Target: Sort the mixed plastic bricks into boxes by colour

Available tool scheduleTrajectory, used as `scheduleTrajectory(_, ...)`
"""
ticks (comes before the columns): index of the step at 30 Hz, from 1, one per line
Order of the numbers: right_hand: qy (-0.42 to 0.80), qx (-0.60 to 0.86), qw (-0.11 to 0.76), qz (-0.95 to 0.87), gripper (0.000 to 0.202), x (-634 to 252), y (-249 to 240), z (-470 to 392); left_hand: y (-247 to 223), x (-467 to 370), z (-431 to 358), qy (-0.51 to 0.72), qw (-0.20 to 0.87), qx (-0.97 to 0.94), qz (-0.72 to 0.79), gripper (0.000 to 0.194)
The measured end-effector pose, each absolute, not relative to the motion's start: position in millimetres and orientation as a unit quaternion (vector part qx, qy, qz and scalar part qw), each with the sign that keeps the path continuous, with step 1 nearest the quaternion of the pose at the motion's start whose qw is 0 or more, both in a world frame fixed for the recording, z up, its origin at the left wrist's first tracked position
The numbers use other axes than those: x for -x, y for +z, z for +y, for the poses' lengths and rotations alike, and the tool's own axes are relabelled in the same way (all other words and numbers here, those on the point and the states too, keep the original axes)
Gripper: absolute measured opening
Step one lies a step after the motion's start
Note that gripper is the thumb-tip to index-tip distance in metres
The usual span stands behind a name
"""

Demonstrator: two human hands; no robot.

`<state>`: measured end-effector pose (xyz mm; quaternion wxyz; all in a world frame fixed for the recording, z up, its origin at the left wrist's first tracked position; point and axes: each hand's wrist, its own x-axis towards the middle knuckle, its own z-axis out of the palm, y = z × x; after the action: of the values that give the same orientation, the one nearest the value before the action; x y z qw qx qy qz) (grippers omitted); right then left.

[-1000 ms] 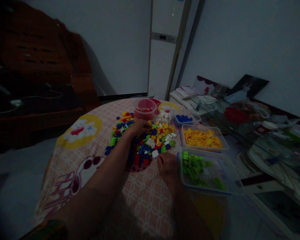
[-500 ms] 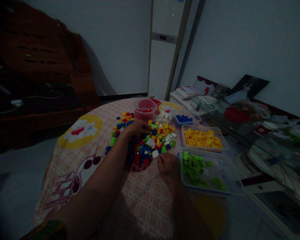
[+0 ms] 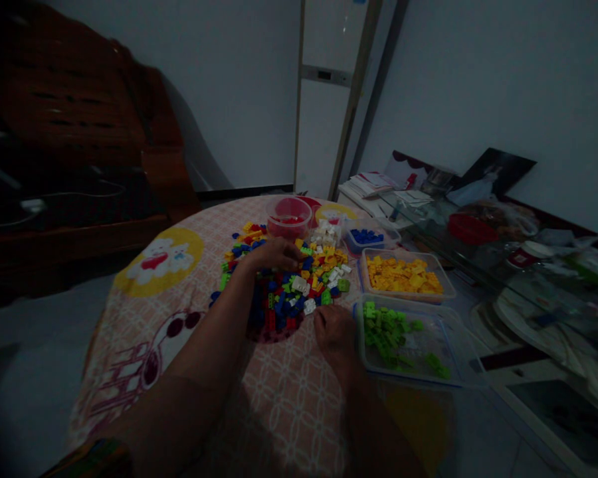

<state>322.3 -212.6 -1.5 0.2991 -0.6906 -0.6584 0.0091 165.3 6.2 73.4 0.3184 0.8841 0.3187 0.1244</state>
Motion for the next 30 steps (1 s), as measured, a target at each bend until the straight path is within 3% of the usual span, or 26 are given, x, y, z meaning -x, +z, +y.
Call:
scheduleTrajectory(3,0.011,0.692,0.303,-0.655,0.023,-321.6,-1.3,-213.2,72.9,-179.2,-0.6,0.129,0.29,-0.897,0.309,0.037)
scheduleTrajectory(8,0.014,0.694,0.298,-0.655,0.023,-321.7,0.8,-213.7,67.4,-194.5,-6.9,0.084,0.253,-0.914,0.306,0.029)
scheduleTrajectory(19,0.013,0.694,0.295,-0.657,0.025,-322.7,-1.1,-213.1,74.5,-168.9,2.4,0.119,0.346,-0.881,0.299,0.029)
scheduleTrajectory(25,0.022,0.692,0.28,-0.665,0.023,-323.7,-0.2,-212.1,81.0,-126.0,22.0,0.27,0.243,-0.812,0.457,0.022)
scheduleTrajectory(30,0.013,0.698,0.285,-0.657,0.022,-322.8,-1.0,-211.6,72.8,-78.8,37.4,0.338,0.17,-0.695,0.611,0.031)
